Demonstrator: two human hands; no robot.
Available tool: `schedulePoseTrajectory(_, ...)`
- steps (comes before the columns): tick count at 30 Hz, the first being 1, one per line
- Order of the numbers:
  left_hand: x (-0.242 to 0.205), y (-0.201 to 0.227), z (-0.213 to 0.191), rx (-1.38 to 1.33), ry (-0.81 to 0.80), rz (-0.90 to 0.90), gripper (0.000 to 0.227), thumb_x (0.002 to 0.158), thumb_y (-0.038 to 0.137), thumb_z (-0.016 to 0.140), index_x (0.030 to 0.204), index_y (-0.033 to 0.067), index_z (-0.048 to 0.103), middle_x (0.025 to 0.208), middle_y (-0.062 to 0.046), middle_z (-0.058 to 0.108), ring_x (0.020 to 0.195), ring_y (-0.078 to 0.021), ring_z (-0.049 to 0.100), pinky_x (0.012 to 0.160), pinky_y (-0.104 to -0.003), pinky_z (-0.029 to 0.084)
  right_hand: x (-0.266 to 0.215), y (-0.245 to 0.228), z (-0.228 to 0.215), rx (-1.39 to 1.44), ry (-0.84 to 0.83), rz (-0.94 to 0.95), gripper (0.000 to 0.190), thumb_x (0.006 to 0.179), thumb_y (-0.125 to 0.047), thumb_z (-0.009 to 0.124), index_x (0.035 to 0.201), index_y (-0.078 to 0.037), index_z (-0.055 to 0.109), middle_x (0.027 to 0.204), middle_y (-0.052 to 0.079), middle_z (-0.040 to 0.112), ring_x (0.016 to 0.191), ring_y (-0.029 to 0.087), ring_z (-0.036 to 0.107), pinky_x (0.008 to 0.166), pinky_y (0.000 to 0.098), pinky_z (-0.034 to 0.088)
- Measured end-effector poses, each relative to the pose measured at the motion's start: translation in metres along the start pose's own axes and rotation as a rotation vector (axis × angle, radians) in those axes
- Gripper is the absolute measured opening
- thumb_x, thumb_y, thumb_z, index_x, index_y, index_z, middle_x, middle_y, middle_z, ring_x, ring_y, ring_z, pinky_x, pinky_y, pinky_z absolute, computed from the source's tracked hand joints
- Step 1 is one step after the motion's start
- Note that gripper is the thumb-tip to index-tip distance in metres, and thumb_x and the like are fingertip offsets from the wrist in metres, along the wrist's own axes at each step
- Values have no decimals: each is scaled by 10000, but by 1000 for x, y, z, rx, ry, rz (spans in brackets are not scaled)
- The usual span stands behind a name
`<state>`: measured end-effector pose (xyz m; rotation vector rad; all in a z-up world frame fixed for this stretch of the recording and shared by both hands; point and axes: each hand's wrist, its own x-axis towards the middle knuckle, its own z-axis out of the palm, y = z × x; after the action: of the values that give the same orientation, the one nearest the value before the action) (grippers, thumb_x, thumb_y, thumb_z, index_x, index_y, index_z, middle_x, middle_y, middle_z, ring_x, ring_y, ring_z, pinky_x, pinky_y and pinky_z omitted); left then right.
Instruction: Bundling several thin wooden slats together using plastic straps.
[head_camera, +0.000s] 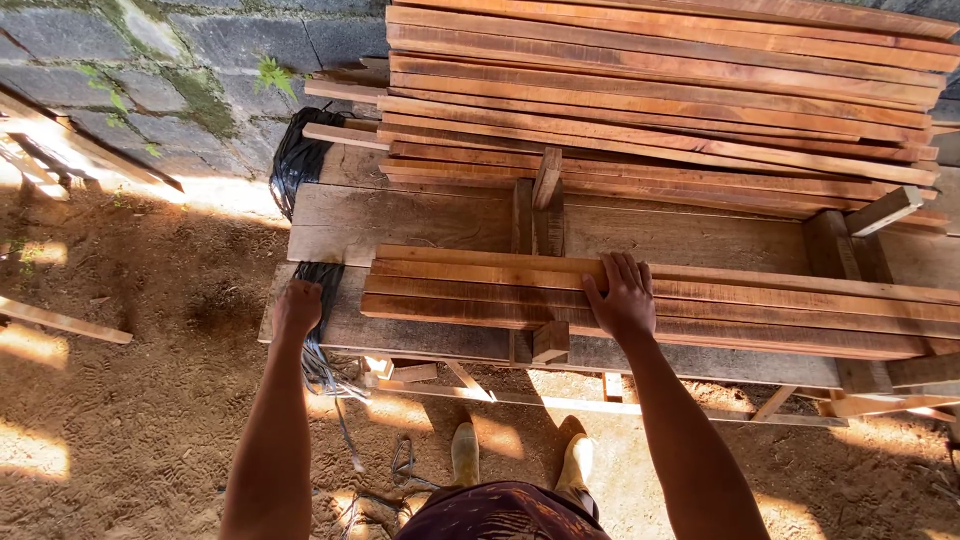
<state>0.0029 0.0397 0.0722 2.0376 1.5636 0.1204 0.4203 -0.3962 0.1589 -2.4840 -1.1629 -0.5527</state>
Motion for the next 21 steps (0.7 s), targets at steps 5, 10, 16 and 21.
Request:
schedulePoseTrajectory(5,-26,29,-34,-79,-14,32,425,1004,387,464,1080,30,681,991,-301,743,1075,-549,666,947,-650,499,0,-2,-3,-2,1,-3,528,962,-546,630,1304,-146,674,1302,81,692,1329,258,598,1188,466,393)
schedulePoseTrajectory(10,-29,47,-61,-163,26,56,394,1018,382,455,1137,46,622,951,-246,747,1071,-527,660,901,-666,480,0,-4,-6,1,-10,3,526,964,-542,629,1312,-150,671,1302,76,690,1329,253,597,1190,465,388)
schedulePoseTrajectory(16,-52,91,-101,-285,76,225,353,1092,314,442,1202,3,566,917,-301,692,932,-549,661,755,-676,473,-1,-5,-9,-22,-27,11,529,969,-538,621,1319,-145,675,1314,79,689,1340,246,591,1201,448,377)
schedulePoseTrajectory(21,-86,145,-143,-442,163,405,331,1170,267,456,1260,-36,552,837,-181,683,719,-289,626,626,-511,466,-1,-9,-14,-1,-72,47,551,975,-543,597,1353,-146,658,1355,77,674,1374,245,566,1228,450,347)
